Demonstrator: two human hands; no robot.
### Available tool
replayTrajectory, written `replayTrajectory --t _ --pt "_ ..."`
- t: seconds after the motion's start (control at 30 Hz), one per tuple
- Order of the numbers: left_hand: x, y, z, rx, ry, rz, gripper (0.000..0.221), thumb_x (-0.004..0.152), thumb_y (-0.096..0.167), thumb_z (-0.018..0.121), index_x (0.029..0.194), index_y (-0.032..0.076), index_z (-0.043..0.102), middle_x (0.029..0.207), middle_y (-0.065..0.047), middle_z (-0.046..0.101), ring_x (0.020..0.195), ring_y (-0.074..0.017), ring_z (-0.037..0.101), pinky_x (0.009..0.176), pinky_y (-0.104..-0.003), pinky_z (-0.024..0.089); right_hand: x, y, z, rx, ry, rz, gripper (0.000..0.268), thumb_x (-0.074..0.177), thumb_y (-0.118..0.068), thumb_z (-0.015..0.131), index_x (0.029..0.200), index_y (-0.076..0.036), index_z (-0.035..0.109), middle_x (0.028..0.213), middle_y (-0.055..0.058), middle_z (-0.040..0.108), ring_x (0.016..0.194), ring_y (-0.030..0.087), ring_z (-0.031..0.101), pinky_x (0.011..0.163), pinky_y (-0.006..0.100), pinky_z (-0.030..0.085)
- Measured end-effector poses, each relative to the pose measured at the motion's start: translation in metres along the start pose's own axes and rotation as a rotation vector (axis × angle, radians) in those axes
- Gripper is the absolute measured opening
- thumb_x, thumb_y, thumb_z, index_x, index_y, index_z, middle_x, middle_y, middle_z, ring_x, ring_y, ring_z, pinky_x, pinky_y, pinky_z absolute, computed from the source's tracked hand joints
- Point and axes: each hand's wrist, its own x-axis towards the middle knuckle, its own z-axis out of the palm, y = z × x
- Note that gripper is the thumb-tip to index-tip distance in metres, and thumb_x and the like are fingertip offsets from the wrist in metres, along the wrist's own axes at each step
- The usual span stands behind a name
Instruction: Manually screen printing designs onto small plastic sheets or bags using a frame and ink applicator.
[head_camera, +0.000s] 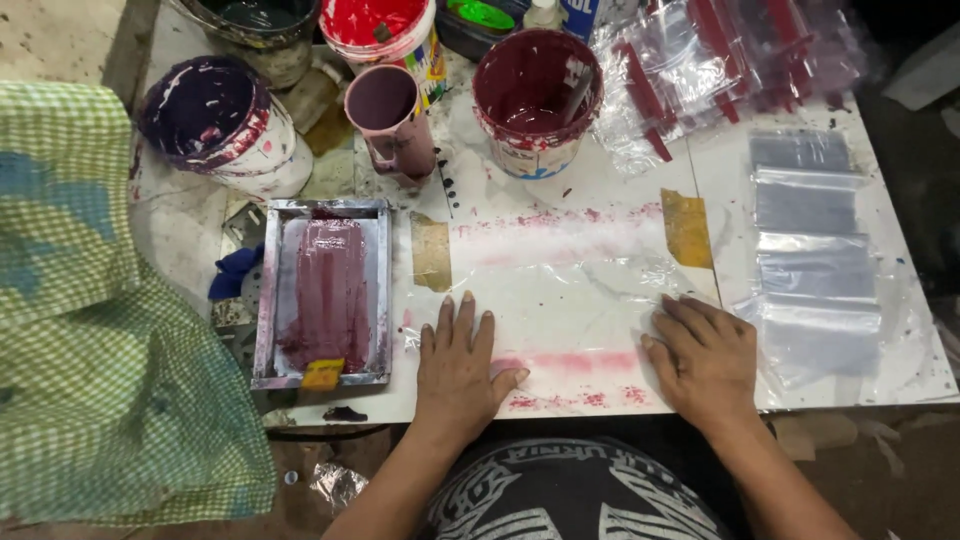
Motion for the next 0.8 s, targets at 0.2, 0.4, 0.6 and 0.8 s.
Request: replayTrajectory --t 0.2,0.4,0.6,0.8 --pt "0.002 0.001 -0.001 -0.032 -0.033 -0.024 0.084 0.089 0.065 0.063 0.142 0.000 0.055 0.150 -0.032 0.044 0.142 -0.0554 0.037 0.106 -0.071 0.035 -0.004 0.004 0.002 0.020 0.017 0.007 0.026 0.097 -0.044 0.065 0.102 -0.022 0.078 0.108 0.000 0.076 0.109 0.024 0.070 0.093 0.040 0.045" --pt "-0.002 -0.007 0.011 -0.075 -0.141 -0.091 0.084 0.095 0.065 0.054 0.152 0.005 0.040 0.166 -0.024 0.022 0.153 -0.0463 0.016 0.116 -0.067 0.019 0.003 -0.001 -0.008 0.021 0.021 -0.030 0.012 0.092 -0.019 0.078 0.102 -0.014 0.082 0.115 0.003 0.080 0.113 0.022 0.072 0.098 0.037 0.042" --pt "-0.006 -0.008 0.017 -0.049 -0.077 -0.075 0.086 0.094 0.067 0.054 0.153 0.004 0.041 0.166 -0.025 0.022 0.152 -0.0488 0.019 0.115 -0.069 0.023 0.002 0.001 -0.006 -0.017 0.022 -0.063 0.015 0.093 -0.023 0.077 0.103 -0.013 0.082 0.114 0.003 0.081 0.112 0.021 0.073 0.097 0.037 0.043" --pt "-0.003 -0.005 0.010 -0.100 -0.171 -0.109 0.087 0.095 0.065 0.054 0.155 0.004 0.036 0.168 -0.025 0.016 0.154 -0.0481 0.011 0.117 -0.068 0.015 -0.003 0.003 -0.004 -0.025 0.003 -0.011 0.011 0.095 -0.020 0.077 0.101 -0.014 0.085 0.115 0.001 0.082 0.114 0.020 0.073 0.103 0.036 0.043"
